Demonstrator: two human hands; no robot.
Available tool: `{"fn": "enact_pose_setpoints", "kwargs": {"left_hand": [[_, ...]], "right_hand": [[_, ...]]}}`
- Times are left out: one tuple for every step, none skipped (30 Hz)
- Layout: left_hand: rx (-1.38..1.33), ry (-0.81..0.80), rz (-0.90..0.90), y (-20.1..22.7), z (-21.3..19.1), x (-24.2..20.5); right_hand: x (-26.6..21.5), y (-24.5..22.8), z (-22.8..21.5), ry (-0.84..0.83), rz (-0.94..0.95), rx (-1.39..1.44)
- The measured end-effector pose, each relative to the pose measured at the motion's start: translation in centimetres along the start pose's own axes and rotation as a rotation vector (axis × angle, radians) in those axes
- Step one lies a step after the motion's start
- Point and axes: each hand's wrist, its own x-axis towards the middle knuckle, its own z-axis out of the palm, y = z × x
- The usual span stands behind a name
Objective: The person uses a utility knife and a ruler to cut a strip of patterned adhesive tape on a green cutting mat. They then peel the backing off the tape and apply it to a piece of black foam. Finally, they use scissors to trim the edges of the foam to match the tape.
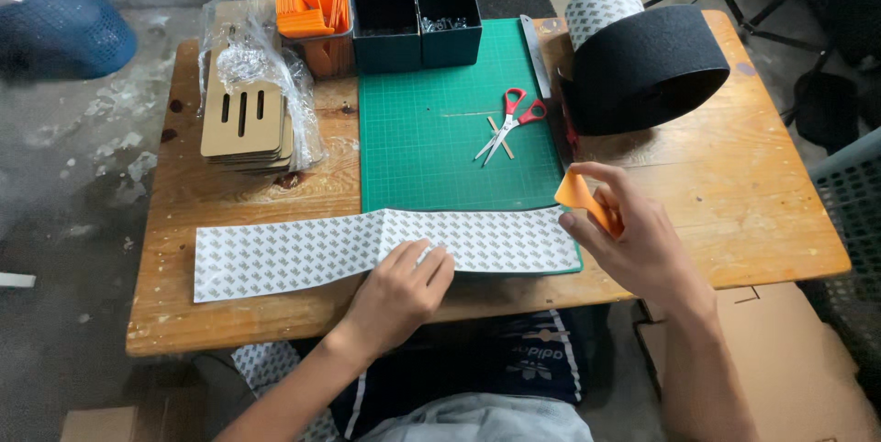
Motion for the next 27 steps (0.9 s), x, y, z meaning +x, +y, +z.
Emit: {"fn": "enact_pose_setpoints", "kwargs": {"left_hand": [[0.003,0.001,0.001,-0.6,0.3,-0.1],[0.026,0.044,-0.053,-1.2,0.6,-0.1],[0.049,0.086,-0.108,-1.7,0.8,-0.3],[0.051,0.085,-0.109,-2.4,0.5,-0.5],[0.07,0.106,-0.168,-3.1,0.3,-0.5],[0.088,0.127,-0.226,-3.8,0.1,-0.5],[0.087,0.13,-0.223,-4.0,-0.9,0.3],[-0.046,0.18,-0.349,-4.2,-1.9,1.1],[-0.181,0.229,-0.475,-4.4,-2.9,1.9],[-0.183,0.232,-0.472,-4.6,-3.3,2.3],[-0.291,0.259,-0.552,-4.8,-3.6,2.7],[-0.4,0.286,-0.631,-5.0,-3.9,3.2],[-0.401,0.289,-0.627,-5.4,-4.0,3.4],[-0.471,0.298,-0.672,-5.7,-4.1,3.7],[-0.542,0.306,-0.718,-6.0,-4.2,3.9],[-0.543,0.309,-0.715,-6.4,-4.1,4.0],[-0.568,0.314,-0.724,-6.7,-3.9,4.2],[-0.592,0.319,-0.734,-7.1,-3.8,4.4],[-0.594,0.319,-0.732,-7.6,-3.4,4.5],[-0.637,0.325,-0.756,-8.0,-3.0,4.5],[-0.679,0.331,-0.779,-8.6,-2.6,4.6],[-0.679,0.332,-0.776,-8.9,-2.6,5.0],[-0.714,0.345,-0.788,-9.2,-2.6,5.4],[-0.749,0.359,-0.8,-9.6,-2.6,5.8],[-0.747,0.362,-0.8,-9.8,-2.7,6.2],[-0.799,0.385,-0.805,-10.0,-2.7,6.7],[-0.85,0.408,-0.809,-10.2,-2.9,7.1]], "right_hand": [[0.3,0.7,0.6,0.001,-0.002,0.001],[0.7,1.5,1.1,0.065,-0.041,0.076],[1.0,2.2,1.8,0.126,-0.08,0.152],[1.2,3.4,2.0,0.125,-0.082,0.153],[1.4,4.6,2.1,0.156,-0.055,0.248],[1.6,5.8,2.1,0.186,-0.028,0.343],[2.0,5.7,2.3,0.19,-0.028,0.341],[2.3,5.7,2.5,0.182,-0.009,0.199],[2.7,5.6,2.6,0.175,0.011,0.057],[2.8,5.9,3.5,0.179,0.011,0.055],[3.1,6.2,4.4,0.122,-0.008,-0.005],[3.4,6.4,5.3,0.064,-0.026,-0.065],[3.8,7.0,5.9,0.069,-0.026,-0.067],[4.3,7.6,6.6,0.004,-0.122,-0.246],[4.7,8.2,7.2,-0.064,-0.216,-0.424],[5.6,8.4,7.5,-0.06,-0.215,-0.426],[6.5,8.6,7.7,-0.026,-0.197,-0.506],[7.5,8.7,8.0,0.009,-0.178,-0.587],[9.5,10.0,8.3,0.01,-0.177,-0.588],[11.6,11.2,8.6,0.089,-0.267,-0.687],[13.7,12.4,8.8,0.171,-0.359,-0.784],[15.7,12.5,8.7,0.173,-0.357,-0.785],[17.7,12.4,8.7,0.189,-0.442,-0.819],[19.8,12.3,8.6,0.204,-0.528,-0.853],[19.7,9.7,7.7,0.206,-0.531,-0.854],[19.6,7.1,6.8,0.087,-0.288,-0.576],[19.5,4.5,6.0,-0.03,-0.05,-0.295]]}}
